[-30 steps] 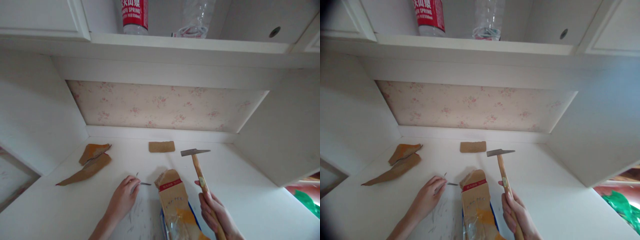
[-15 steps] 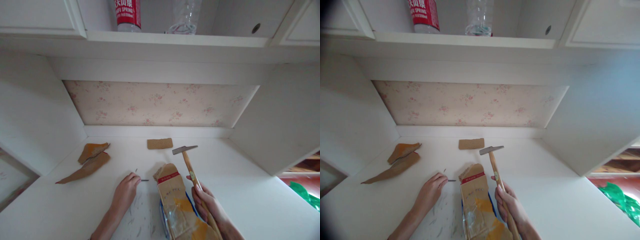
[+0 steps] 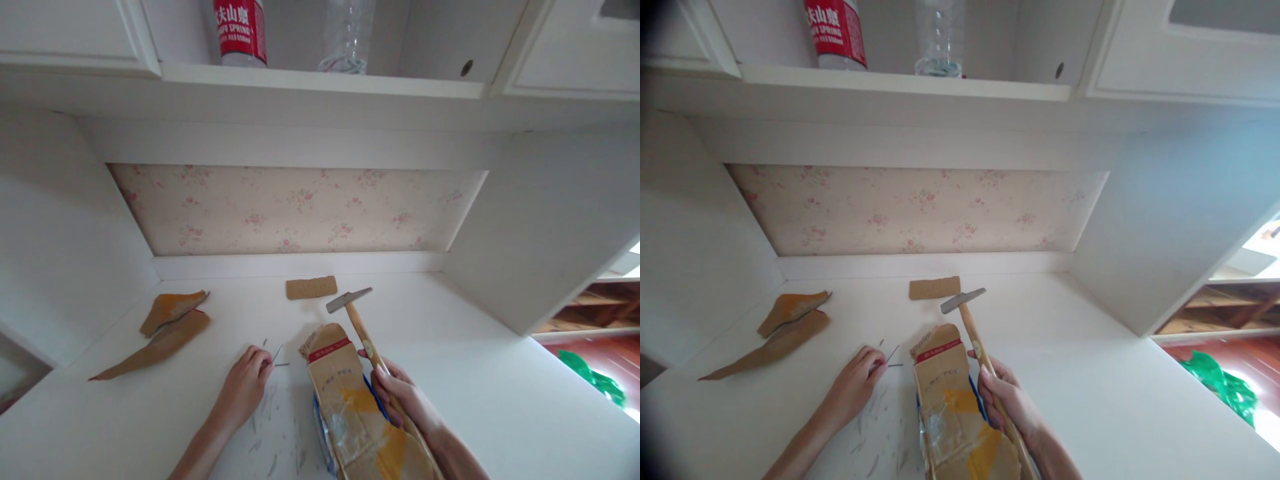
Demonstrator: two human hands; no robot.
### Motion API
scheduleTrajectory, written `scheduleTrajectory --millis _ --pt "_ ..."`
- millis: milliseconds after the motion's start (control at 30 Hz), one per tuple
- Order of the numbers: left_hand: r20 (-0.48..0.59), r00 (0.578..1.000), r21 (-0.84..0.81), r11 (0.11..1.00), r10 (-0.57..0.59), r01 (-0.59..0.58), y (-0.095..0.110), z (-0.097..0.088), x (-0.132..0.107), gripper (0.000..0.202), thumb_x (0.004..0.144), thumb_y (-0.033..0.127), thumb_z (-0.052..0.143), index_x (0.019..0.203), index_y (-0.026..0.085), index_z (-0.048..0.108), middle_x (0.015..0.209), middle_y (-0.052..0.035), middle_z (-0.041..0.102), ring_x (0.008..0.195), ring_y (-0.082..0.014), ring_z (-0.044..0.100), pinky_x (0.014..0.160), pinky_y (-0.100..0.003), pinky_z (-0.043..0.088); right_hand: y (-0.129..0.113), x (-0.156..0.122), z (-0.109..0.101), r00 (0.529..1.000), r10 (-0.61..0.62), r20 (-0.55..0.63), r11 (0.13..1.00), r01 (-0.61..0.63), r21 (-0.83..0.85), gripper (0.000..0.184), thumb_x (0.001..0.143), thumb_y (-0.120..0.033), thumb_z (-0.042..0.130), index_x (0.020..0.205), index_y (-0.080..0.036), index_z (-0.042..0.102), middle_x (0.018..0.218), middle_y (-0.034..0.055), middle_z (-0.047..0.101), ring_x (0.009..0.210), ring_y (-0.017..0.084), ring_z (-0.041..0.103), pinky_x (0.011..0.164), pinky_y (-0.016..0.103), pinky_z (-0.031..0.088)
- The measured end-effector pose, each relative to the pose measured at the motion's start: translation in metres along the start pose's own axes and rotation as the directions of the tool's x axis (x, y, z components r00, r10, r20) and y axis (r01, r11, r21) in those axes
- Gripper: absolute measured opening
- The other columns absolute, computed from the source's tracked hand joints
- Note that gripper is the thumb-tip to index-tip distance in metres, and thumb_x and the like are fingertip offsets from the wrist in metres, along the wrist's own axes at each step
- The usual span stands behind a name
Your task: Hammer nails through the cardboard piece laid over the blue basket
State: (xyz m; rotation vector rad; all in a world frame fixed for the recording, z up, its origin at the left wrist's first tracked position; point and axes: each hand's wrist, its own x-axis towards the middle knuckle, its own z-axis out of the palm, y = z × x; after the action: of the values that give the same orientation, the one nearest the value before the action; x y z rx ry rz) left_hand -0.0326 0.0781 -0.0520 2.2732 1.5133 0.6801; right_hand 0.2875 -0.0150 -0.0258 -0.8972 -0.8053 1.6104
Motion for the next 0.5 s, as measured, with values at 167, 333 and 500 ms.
scheduleTrajectory --millis 167,333,500 --pt "-0.005 1.0 0.026 1.0 0.0 0.0 0.003 -0.001 0.0 0.017 0.094 0.022 0.048 0.091 0.021 0.065 0.097 -0.0043 0.065 0.093 -0.0202 0.065 0.088 -0.035 0.05 0.0 0.002 0.005 1.0 -0.012 0.002 1.0 0.012 0.0 0.044 0.087 -0.047 0.07 0.118 -0.016 0.066 0.05 -0.0108 0.05 0.026 0.0 0.034 0.028 0.012 0.021" --pt "-0.03 0.999 0.055 0.998 -0.023 0.025 0.012 -0.002 0.0 0.02 0.096 0.026 0.047 0.093 0.023 0.067 0.1 -0.0036 0.067 0.094 -0.019 0.065 0.089 -0.033 0.049 -0.001 0.003 0.011 1.0 -0.026 -0.017 1.0 0.026 0.0 0.047 0.084 -0.049 0.074 0.117 -0.016 0.066 0.051 -0.0114 0.05 0.026 -0.001 0.033 0.028 0.012 0.021" --pt "-0.094 0.992 0.12 0.988 -0.086 0.097 0.02 0.005 0.001 0.016 0.094 0.032 0.054 0.091 0.023 0.066 0.096 -0.0032 0.067 0.09 -0.0212 0.066 0.086 -0.034 0.048 0.004 0.005 0.012 0.997 -0.036 -0.063 0.999 0.036 -0.001 0.055 0.083 -0.051 0.074 0.125 -0.017 0.06 0.052 -0.0119 0.05 0.027 -0.001 0.035 0.029 0.012 0.022"
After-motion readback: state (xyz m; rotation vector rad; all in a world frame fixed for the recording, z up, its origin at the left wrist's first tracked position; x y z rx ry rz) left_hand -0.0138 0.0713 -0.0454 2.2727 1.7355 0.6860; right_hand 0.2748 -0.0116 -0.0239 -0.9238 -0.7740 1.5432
